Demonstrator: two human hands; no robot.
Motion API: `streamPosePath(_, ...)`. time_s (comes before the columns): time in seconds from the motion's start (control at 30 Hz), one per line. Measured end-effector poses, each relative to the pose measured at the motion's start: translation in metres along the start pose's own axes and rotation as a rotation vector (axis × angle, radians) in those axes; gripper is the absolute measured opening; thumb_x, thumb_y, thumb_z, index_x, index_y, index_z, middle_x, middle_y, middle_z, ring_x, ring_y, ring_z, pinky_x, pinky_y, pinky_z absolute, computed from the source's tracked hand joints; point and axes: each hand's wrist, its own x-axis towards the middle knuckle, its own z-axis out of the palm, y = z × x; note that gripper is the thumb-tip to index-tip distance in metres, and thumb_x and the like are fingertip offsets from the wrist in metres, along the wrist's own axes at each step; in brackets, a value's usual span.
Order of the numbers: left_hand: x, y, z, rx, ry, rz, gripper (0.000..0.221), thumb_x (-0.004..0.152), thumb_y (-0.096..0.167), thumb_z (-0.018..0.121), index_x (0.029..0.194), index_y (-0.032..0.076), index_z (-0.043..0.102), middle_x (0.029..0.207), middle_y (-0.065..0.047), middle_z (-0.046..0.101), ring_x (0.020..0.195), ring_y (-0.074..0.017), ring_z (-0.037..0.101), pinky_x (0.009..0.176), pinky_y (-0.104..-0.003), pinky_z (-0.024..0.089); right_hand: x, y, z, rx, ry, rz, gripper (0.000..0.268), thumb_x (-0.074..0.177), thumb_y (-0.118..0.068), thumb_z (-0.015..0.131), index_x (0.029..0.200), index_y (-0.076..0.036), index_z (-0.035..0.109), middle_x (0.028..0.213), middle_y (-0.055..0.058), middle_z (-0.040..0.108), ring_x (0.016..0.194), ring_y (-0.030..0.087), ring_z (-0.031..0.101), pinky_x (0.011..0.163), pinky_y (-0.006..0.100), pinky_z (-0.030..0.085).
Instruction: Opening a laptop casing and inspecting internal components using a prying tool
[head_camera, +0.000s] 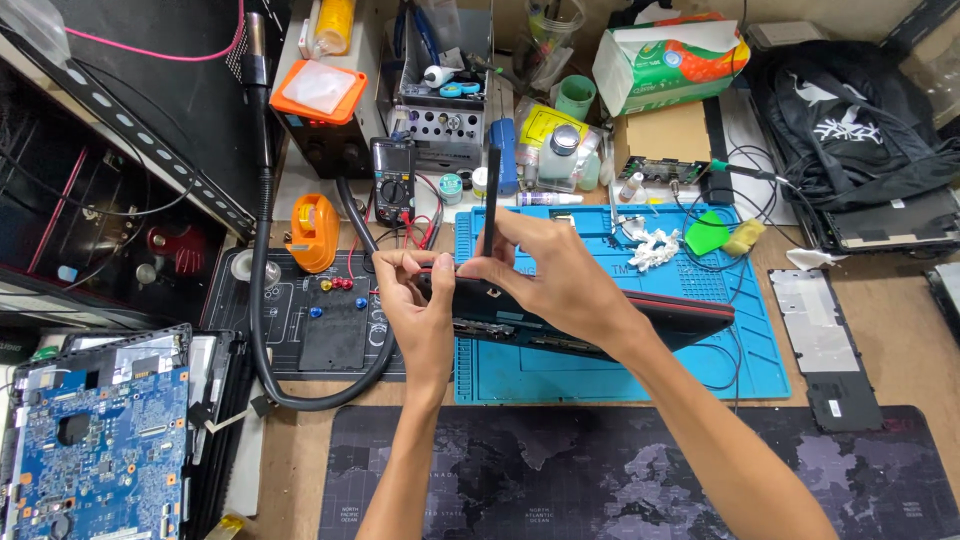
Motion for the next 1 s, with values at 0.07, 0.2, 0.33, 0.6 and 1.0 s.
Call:
streamPosePath(0.07, 0.000, -0.001, 0.002, -0.013, 0.002, 0.005, 0.035, 0.099, 0.028, 0.070, 0.096, 0.017, 0.036, 0.092, -0.003, 0.064, 0.085, -0.0050, 0.051, 0.078, -0.023, 0.043, -0.001, -0.004, 0.001, -0.005, 0.007, -0.033, 0.009, 0.096, -0.019, 0.073, 0.094, -0.012, 0.068, 0.077, 0.002, 0.067, 0.072, 0.019, 0.062, 0.075, 0.034, 0.048)
streamPosePath(0.2, 0.001, -0.004, 0.003, -0.022, 0.007, 0.017, 0.035, 0.099, 0.027, 0.070, 0.097, 0.017, 0.036, 0.093, -0.005, 0.066, 0.084, -0.0060, 0.053, 0.077, -0.023, 0.044, -0.004, -0.009, -0.002, -0.043, 0.022, -0.146, 0.010, 0.094, -0.018, 0.075, 0.091, -0.014, 0.067, 0.080, 0.000, 0.065, 0.077, 0.019, 0.062, 0.077, 0.035, 0.046)
streamPosePath(0.33, 0.000, 0.003, 0.006, -0.032, 0.007, -0.001, 0.034, 0.099, 0.026, 0.069, 0.097, 0.017, 0.036, 0.093, -0.003, 0.065, 0.083, -0.0040, 0.051, 0.076, -0.023, 0.044, -0.005, -0.005, 0.001, -0.138, 0.018, -0.191, 0.012, 0.096, -0.019, 0.073, 0.089, -0.014, 0.065, 0.076, -0.001, 0.059, 0.073, 0.019, 0.055, 0.077, 0.034, 0.045)
streamPosePath(0.6, -0.002, -0.002, 0.001, -0.021, 0.001, 0.027, 0.035, 0.100, 0.025, 0.069, 0.097, 0.017, 0.035, 0.095, -0.004, 0.065, 0.088, -0.0051, 0.053, 0.083, -0.023, 0.043, 0.002, 0.000, 0.003, 0.054, -0.019, 0.062, 0.013, 0.103, -0.022, 0.063, 0.097, -0.010, 0.064, 0.075, 0.003, 0.063, 0.070, 0.018, 0.058, 0.075, 0.034, 0.051)
streamPosePath(1.0, -0.003, -0.004, 0.001, -0.007, -0.008, 0.058, 0.034, 0.101, 0.024, 0.068, 0.097, 0.017, 0.035, 0.095, -0.004, 0.065, 0.089, -0.0049, 0.051, 0.083, -0.024, 0.042, -0.001, -0.014, 0.000, 0.067, -0.043, 0.093, 0.016, 0.105, -0.021, 0.058, 0.098, -0.008, 0.063, 0.074, 0.005, 0.061, 0.071, 0.019, 0.060, 0.073, 0.035, 0.052)
